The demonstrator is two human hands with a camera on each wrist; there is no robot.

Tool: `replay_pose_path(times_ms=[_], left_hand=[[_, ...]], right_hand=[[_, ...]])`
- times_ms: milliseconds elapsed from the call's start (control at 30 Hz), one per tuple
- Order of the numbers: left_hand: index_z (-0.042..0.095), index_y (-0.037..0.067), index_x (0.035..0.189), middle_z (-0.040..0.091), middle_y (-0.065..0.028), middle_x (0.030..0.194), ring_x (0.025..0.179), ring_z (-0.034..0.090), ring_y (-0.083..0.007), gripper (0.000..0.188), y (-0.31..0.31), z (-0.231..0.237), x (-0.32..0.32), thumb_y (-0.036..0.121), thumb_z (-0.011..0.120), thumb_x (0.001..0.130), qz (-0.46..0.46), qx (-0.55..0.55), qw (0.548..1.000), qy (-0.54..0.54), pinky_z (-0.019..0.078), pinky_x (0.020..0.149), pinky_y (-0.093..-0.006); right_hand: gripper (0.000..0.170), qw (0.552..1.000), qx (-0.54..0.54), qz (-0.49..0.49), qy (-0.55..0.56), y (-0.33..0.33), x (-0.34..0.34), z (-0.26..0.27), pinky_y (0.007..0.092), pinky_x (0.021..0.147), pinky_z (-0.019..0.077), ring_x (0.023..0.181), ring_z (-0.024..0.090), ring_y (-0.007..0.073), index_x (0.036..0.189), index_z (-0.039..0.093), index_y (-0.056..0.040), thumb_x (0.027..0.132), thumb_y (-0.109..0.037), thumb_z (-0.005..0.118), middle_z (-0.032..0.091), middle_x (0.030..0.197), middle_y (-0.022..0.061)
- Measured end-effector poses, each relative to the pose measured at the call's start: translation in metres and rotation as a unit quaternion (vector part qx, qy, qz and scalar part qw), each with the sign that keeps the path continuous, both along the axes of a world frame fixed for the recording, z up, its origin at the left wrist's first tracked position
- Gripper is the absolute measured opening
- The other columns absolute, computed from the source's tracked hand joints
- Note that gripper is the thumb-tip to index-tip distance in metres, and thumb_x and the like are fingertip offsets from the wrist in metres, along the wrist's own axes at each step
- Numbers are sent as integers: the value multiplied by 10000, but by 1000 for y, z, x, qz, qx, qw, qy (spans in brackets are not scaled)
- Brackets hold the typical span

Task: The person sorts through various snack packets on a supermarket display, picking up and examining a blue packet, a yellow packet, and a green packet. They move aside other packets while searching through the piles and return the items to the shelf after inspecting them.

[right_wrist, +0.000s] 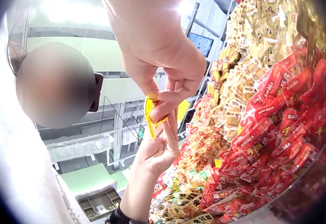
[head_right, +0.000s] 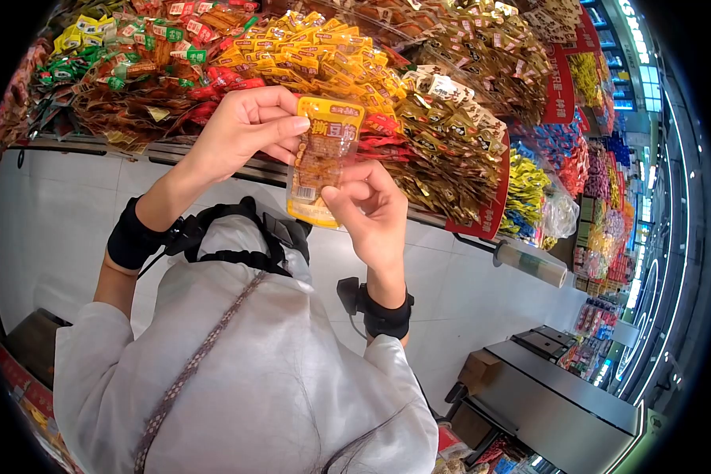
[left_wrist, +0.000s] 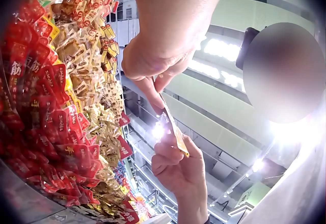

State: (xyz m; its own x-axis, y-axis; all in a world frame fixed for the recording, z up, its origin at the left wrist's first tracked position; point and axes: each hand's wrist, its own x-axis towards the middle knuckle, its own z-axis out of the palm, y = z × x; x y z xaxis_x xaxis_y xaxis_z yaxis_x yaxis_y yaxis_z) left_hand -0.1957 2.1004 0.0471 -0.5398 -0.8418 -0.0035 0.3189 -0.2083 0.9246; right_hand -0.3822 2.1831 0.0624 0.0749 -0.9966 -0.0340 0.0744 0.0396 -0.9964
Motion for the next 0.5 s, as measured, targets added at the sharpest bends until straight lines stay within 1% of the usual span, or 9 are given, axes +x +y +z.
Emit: replay_pose_path(times_ms=[233,300,400,433,500], left_hand=[[535,28,889,636,-38,822,728,625,-91,97,0,0,-1,122,555,879,1,10,1000,6,538,608,-221],[535,30,887,635,-33,812,720,623,-85,97,0,-1,-1,124,557,878,4,11,1000,8,537,605,-219],[536,9,919,628,-54,868,780,618,-104,114,0,0,1,118,541,886,-12,6,1000,7,543,636,-239],[546,4,939,627,-56,890,809,614,-109,131,0,-1,1,123,543,886,-15,-26,999,22,541,653,-242],[565,-6,979,624,-59,933,868,606,-119,169,1,-3,2,134,547,886,-23,-90,994,52,535,685,-248]], right_hand=[[130,1000,3,-4,6,0,1,1,166,573,394,652,524,19,857,514,-12,790,42,610,641,733,22],[136,1000,-3,-1,3,0,0,0,167,571,394,651,525,20,875,520,-10,789,48,608,636,728,19],[141,1000,-9,-3,19,-1,-4,-4,169,565,397,656,529,24,920,530,-4,804,26,603,629,737,18],[144,1000,-11,-5,28,-2,-7,-6,170,562,399,658,532,25,938,533,-2,812,14,601,626,743,19],[154,1000,-11,-4,-5,-7,-16,-14,182,593,413,692,541,40,980,531,-2,839,-34,584,623,784,24]])
